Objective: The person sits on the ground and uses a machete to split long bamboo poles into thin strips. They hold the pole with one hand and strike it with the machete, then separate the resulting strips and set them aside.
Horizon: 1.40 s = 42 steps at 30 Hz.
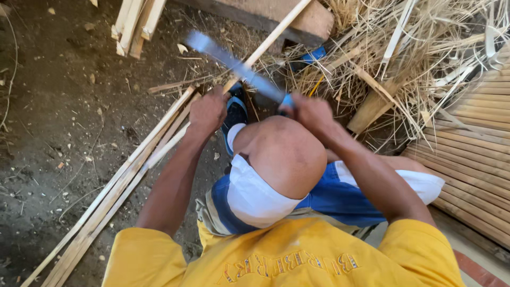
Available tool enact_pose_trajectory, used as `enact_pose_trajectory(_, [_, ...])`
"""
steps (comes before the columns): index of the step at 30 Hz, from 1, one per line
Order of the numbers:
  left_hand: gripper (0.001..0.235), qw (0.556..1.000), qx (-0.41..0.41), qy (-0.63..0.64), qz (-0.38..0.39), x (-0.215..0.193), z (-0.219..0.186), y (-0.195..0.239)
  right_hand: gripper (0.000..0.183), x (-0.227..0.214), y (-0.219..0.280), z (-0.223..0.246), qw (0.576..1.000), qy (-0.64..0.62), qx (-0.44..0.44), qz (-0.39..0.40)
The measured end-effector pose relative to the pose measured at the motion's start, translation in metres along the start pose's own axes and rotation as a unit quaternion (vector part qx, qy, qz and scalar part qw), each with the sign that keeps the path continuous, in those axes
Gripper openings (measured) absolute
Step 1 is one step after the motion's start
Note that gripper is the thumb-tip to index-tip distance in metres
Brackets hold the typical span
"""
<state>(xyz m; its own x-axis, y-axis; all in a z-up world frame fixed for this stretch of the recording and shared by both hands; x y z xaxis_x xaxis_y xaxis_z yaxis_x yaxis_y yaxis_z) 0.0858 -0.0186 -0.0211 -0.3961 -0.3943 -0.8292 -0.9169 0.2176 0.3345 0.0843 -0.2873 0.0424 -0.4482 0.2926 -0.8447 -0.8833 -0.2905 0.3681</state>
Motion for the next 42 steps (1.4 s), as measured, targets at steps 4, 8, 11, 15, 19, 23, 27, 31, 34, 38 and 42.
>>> enact_pose_trajectory(4, [0.037,0.999,-0.03,0.023,0.036,-0.001,0.005,0.004,0.043,-0.009,0.004,0.003,0.999,0.01,0.052,0.007])
enact_pose_trajectory(8, [0.037,0.997,-0.051,0.015,0.056,0.0,0.005,0.009,0.047,-0.004,0.003,-0.015,0.996,0.057,0.044,0.045])
enact_pose_trajectory(11, [0.039,0.996,-0.055,-0.001,0.065,0.003,0.028,0.035,0.049,-0.036,-0.027,-0.099,0.975,0.107,0.194,0.029])
enact_pose_trajectory(15, [0.031,0.999,-0.003,0.04,0.019,0.006,0.025,0.041,0.052,-0.053,-0.018,-0.124,0.969,0.037,0.235,-0.067])
enact_pose_trajectory(19, [0.034,0.969,0.022,0.246,0.007,0.005,-0.006,-0.019,0.049,-0.005,-0.012,-0.013,0.999,0.032,0.013,-0.011])
enact_pose_trajectory(23, [0.038,0.973,-0.025,0.228,0.031,0.008,-0.01,-0.014,0.043,0.002,0.001,0.012,0.996,-0.019,0.075,0.042])
enact_pose_trajectory(27, [0.038,0.982,-0.051,0.173,0.06,0.016,-0.002,0.001,0.049,0.0,0.002,0.001,0.995,0.053,0.049,0.07])
enact_pose_trajectory(31, [0.036,0.985,0.049,0.163,0.036,0.017,0.026,0.03,0.048,-0.056,-0.033,-0.091,0.979,0.027,0.199,-0.015])
enact_pose_trajectory(34, [0.05,0.948,-0.048,0.292,0.113,0.02,0.046,0.032,0.053,-0.089,-0.034,-0.123,0.965,0.014,0.251,-0.071])
enact_pose_trajectory(38, [0.05,0.963,-0.046,0.231,0.134,-0.009,0.001,-0.03,0.052,-0.07,-0.034,-0.123,0.96,-0.007,0.275,-0.043])
enact_pose_trajectory(42, [0.041,0.923,-0.03,0.357,0.141,-0.009,-0.058,-0.098,0.05,-0.058,-0.042,-0.108,0.974,-0.005,0.188,-0.125])
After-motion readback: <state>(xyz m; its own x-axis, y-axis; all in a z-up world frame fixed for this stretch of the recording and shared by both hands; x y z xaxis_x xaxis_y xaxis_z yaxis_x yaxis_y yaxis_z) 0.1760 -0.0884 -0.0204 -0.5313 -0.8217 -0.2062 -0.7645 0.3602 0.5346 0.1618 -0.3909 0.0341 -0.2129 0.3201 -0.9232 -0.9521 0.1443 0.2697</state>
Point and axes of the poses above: each hand's wrist, its own y-axis away from the middle knuckle, its own x-axis out of the palm, z = x × y, the point moved 9 cm from there along -y, towards the middle knuckle, and after that the axes turned 2 degrees about -z, right-handed, at the moved point
